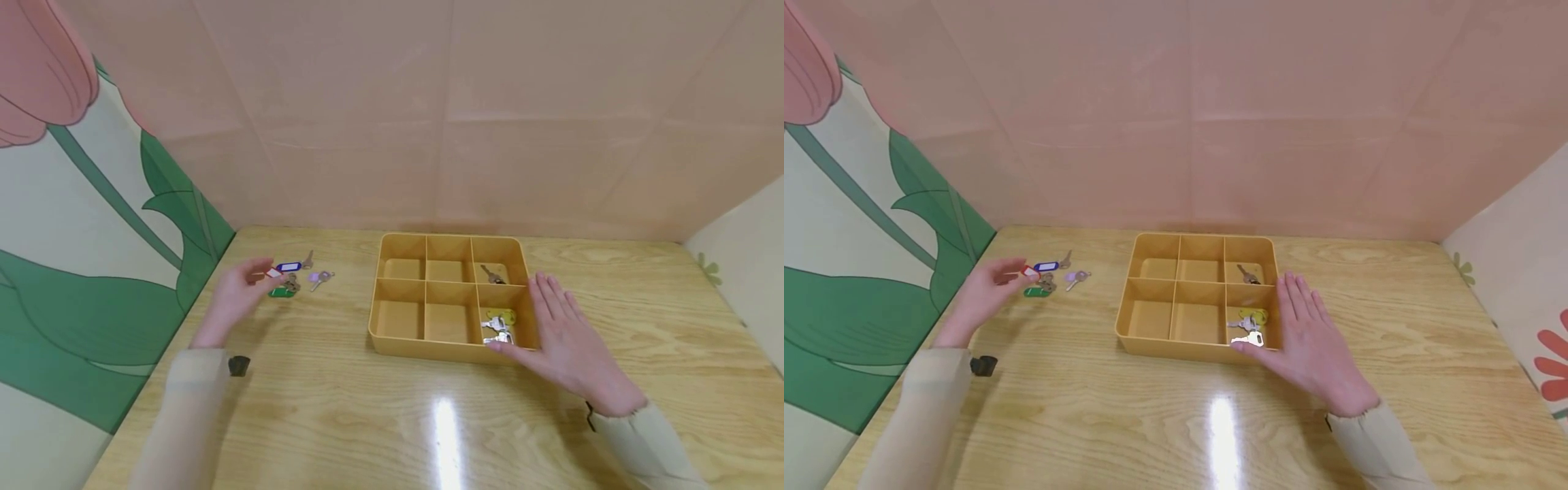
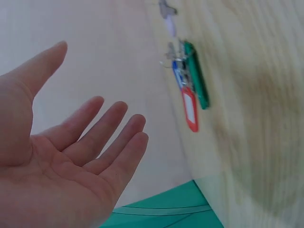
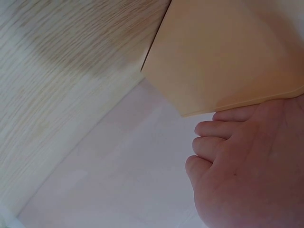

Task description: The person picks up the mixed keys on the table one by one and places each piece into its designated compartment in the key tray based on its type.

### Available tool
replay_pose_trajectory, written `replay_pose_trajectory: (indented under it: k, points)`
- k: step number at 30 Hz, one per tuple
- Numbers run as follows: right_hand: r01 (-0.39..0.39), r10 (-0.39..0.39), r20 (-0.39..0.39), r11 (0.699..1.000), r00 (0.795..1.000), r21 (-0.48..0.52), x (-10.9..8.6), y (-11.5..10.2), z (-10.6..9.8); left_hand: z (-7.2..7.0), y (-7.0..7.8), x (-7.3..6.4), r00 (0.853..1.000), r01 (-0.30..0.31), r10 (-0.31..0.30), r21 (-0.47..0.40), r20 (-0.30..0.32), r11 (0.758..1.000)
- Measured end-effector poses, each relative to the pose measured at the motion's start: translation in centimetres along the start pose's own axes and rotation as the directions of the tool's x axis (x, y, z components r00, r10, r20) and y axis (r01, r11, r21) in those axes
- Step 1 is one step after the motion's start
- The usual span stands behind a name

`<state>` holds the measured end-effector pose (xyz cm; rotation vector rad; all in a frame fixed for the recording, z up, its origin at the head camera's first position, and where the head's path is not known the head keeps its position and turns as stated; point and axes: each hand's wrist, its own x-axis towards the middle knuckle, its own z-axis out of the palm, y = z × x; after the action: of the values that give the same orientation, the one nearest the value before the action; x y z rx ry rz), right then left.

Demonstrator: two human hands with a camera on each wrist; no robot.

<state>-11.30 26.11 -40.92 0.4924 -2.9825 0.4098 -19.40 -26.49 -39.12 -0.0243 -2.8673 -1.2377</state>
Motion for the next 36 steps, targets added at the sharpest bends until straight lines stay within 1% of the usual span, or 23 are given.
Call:
replay_pose_trajectory:
  k: [9, 14, 19, 23, 28, 33, 36]
  points:
    - [0.019, -0.019, -0.013, 1.000, 1.000, 0.001, -0.2, -0.1, 0.1, 0.4, -1.4, 0.6, 0.997, 0.035, -0.037, 0.035, 0.063, 0.999]
    - [0.017, -0.017, -0.013, 1.000, 1.000, 0.001, -0.2, 0.0, 0.1, 0.8, -2.3, 1.0, 0.994, 0.062, -0.066, 0.059, 0.081, 0.996]
    - [0.007, -0.007, -0.013, 1.000, 1.000, -0.003, -0.1, 0.0, 0.0, 1.1, -3.1, 1.4, 0.992, 0.069, -0.077, 0.080, 0.102, 0.994]
    - [0.007, -0.007, -0.014, 1.000, 1.000, -0.002, 0.0, 0.0, 0.1, 1.2, -3.3, 1.5, 0.988, 0.083, -0.096, 0.105, 0.125, 0.991]
    - [0.011, -0.011, -0.016, 1.000, 1.000, -0.005, 0.0, 0.0, 0.1, 1.2, -3.1, 1.6, 0.983, 0.103, -0.120, 0.124, 0.137, 0.987]
    - [0.006, -0.006, -0.015, 1.000, 1.000, -0.006, -0.1, -0.1, 0.0, 1.2, -3.2, 1.7, 0.985, 0.082, -0.098, 0.122, 0.139, 0.989]
    - [-0.001, 0.000, -0.014, 1.000, 1.000, -0.002, -0.1, -0.1, 0.0, 1.2, -3.2, 1.8, 0.984, 0.085, -0.102, 0.121, 0.145, 0.989]
